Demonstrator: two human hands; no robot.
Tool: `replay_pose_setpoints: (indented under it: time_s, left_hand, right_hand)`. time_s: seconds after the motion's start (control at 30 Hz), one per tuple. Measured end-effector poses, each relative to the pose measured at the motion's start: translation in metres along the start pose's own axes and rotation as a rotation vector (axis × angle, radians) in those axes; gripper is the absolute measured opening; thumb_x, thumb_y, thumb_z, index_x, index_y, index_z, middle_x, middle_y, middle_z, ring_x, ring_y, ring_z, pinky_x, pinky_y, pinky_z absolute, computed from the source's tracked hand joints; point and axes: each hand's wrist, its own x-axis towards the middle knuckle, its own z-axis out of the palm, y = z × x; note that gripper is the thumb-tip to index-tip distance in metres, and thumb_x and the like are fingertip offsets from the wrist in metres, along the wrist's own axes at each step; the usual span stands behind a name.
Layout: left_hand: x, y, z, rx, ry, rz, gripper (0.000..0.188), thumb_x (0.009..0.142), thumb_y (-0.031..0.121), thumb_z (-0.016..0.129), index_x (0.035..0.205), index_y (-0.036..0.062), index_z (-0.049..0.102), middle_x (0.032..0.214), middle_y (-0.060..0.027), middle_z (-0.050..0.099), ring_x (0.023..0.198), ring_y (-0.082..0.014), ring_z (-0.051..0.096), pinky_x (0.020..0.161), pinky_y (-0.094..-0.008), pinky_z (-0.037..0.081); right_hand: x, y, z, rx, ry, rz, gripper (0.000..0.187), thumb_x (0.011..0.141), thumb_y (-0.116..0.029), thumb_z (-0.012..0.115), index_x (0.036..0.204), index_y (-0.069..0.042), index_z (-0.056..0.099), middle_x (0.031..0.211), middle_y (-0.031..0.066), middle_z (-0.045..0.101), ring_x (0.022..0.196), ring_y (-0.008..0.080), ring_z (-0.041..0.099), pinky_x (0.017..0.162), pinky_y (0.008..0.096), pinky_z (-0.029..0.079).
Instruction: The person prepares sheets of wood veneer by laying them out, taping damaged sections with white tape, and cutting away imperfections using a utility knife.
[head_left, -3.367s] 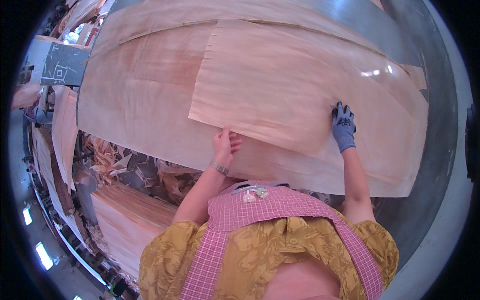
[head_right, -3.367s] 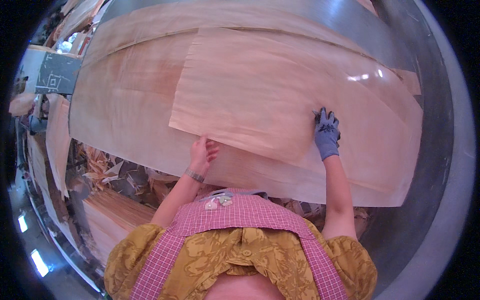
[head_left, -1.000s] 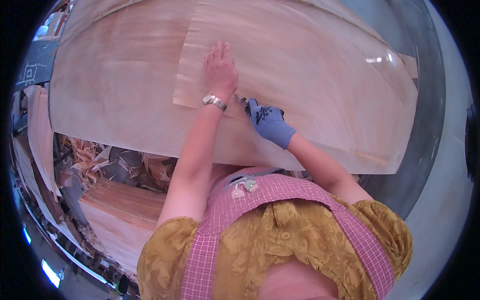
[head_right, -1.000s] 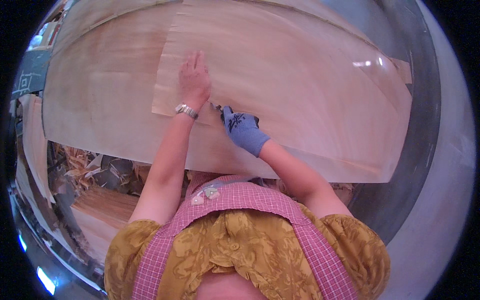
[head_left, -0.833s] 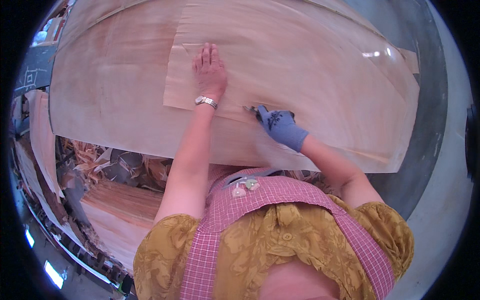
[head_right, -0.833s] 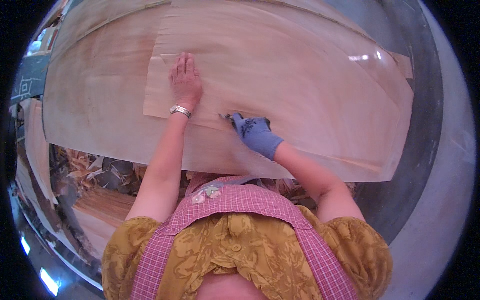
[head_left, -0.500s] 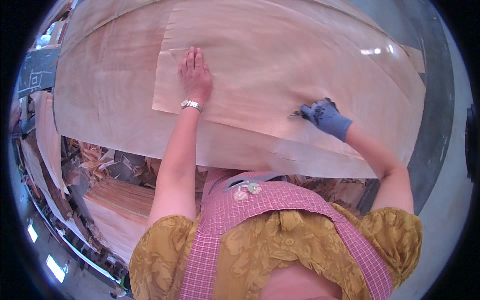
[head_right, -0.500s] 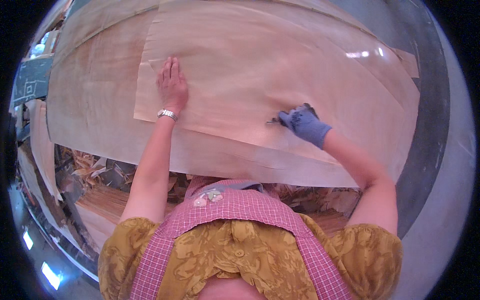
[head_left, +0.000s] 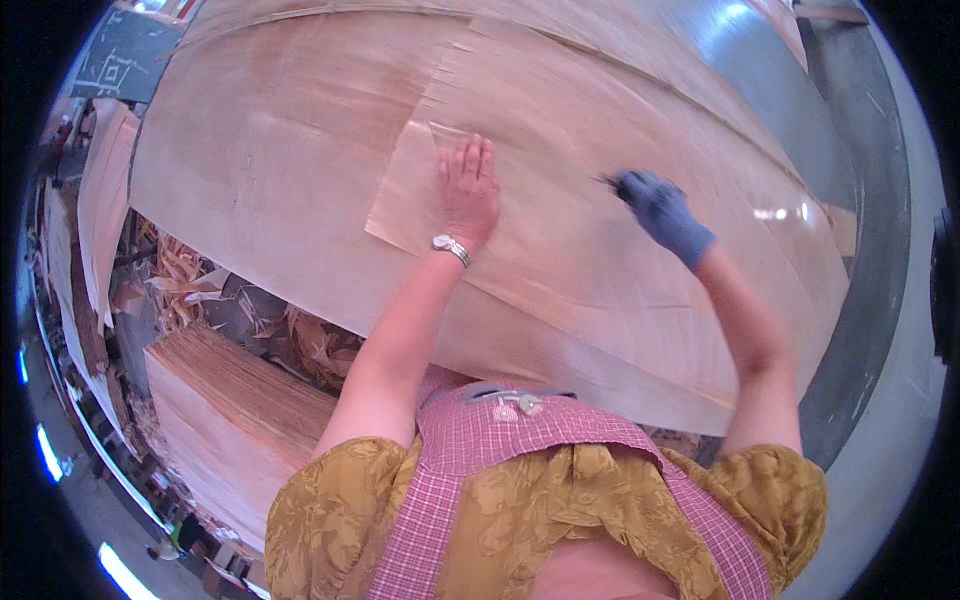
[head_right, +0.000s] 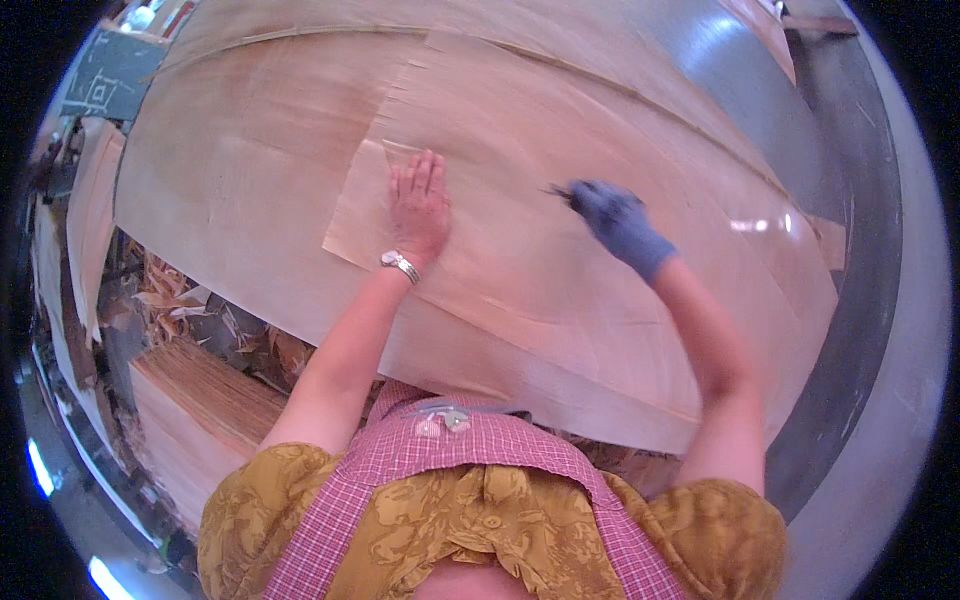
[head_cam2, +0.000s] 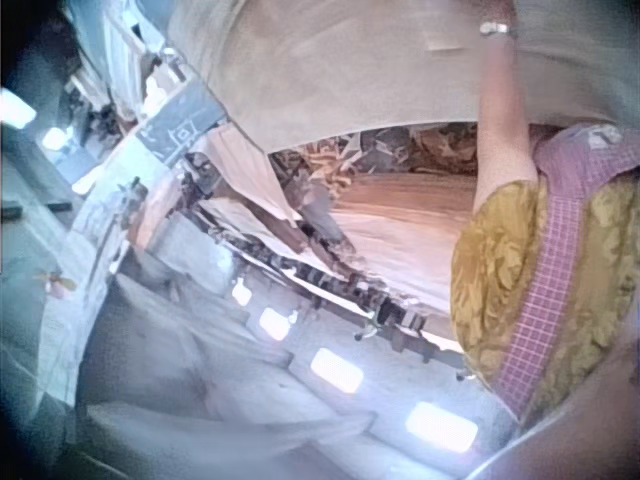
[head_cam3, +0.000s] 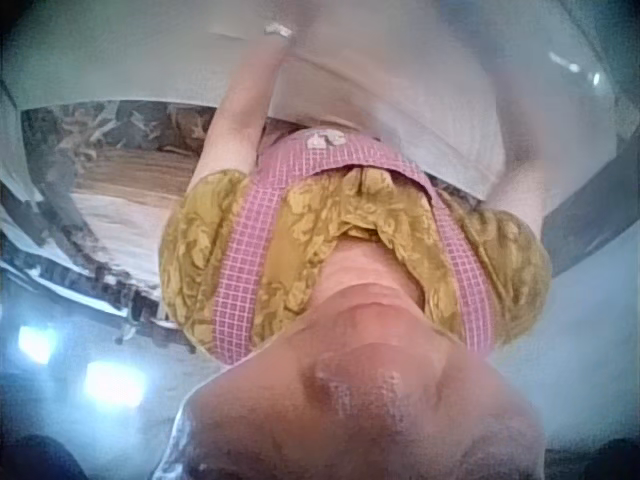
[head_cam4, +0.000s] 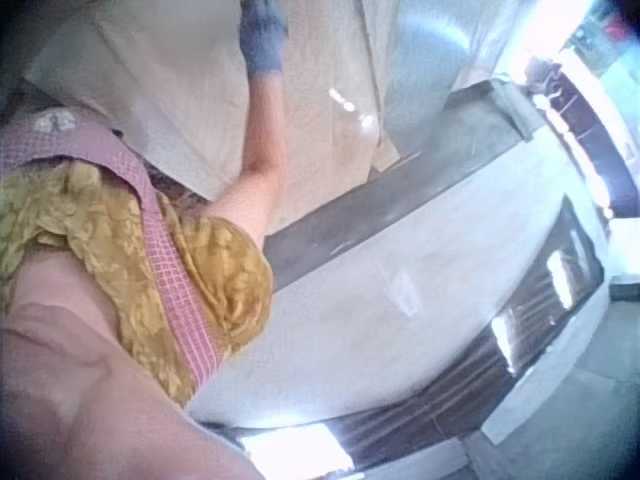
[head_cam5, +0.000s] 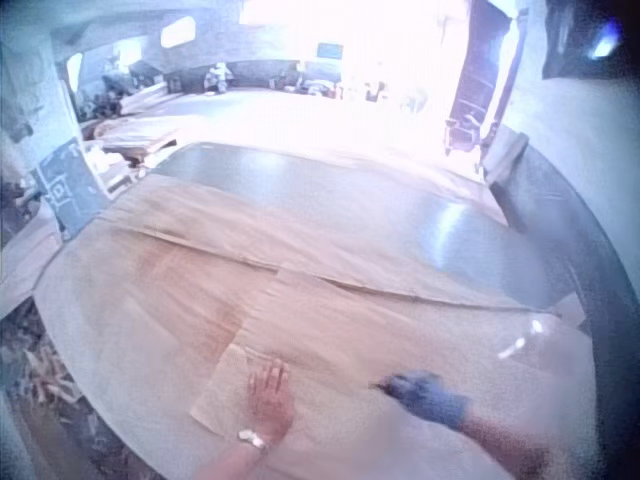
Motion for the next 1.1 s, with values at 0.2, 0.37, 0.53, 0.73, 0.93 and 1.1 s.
replay_pose_setpoints:
  time_s: [0.2,0.37,0.53,0.73,0.93,1.1]
  left_hand:
    - [0.011,-0.001,-0.008,-0.111,0.001,0.019,0.054,0.082,0.025,0.066,0.132,0.0061,0.052,0.135,-0.0123,0.052,0.126,-0.029,0.047,0.11,-0.0497,0.029]
    - [0.05,-0.027,-0.032,-0.155,-0.004,-0.117,0.076,0.073,0.03,0.076,0.138,0.0097,0.043,0.132,-0.0136,0.053,0.124,-0.0314,0.048,0.105,-0.0482,0.034]
    - [0.095,-0.051,-0.024,-0.249,-0.276,-0.053,0.098,0.069,0.035,0.08,0.149,0.0182,0.027,0.135,-0.0164,0.048,0.124,-0.0326,0.047,0.105,-0.048,0.037]
    - [0.1,-0.02,-0.035,0.145,-0.475,-0.047,0.085,0.073,0.036,0.078,0.147,0.0372,0.036,0.14,-0.0229,0.043,0.131,-0.038,0.04,0.107,-0.051,0.035]
    - [0.114,-0.014,-0.038,0.234,-0.582,-0.027,0.07,0.078,0.035,0.075,0.142,0.0353,0.046,0.141,-0.0221,0.044,0.135,-0.0382,0.036,0.108,-0.053,0.031]
    - [0.07,0.12,0.018,-0.098,-0.324,0.365,0.081,0.074,0.035,0.078,0.144,0.0349,0.039,0.156,-0.0164,0.025,0.14,-0.0425,0.027,0.109,-0.0624,0.026]
  right_hand:
    - [0.215,-0.059,0.067,-0.166,-0.23,-0.204,0.019,0.093,-0.021,0.055,0.108,-0.012,0.05,0.092,0.0147,0.064,0.085,0.0338,0.066,0.069,0.0454,0.052]
    - [0.25,-0.061,0.093,-0.289,-0.337,-0.325,0.018,0.091,-0.023,0.054,0.108,-0.017,0.055,0.09,0.0113,0.068,0.082,0.0312,0.07,0.062,0.0453,0.055]
    - [0.243,-0.022,0.09,-0.247,-0.345,-0.325,0.024,0.095,-0.031,0.047,0.111,-0.016,0.058,0.086,0.0127,0.07,0.077,0.034,0.068,0.062,0.0473,0.054]
    - [0.082,0.069,0.018,-0.235,-0.4,0.163,0.027,0.1,-0.035,0.04,0.114,-0.015,0.052,0.085,0.0188,0.068,0.075,0.0369,0.067,0.063,0.0516,0.051]
    - [-0.12,0.057,0.013,-0.191,-0.367,0.748,0.025,0.1,-0.03,0.042,0.111,-0.008,0.047,0.086,0.0216,0.068,0.076,0.0388,0.067,0.064,0.0522,0.052]
    - [-0.147,0.044,0.02,-0.236,-0.242,0.733,0.02,0.099,-0.022,0.043,0.109,-0.006,0.047,0.081,0.0204,0.068,0.074,0.0382,0.068,0.06,0.052,0.052]
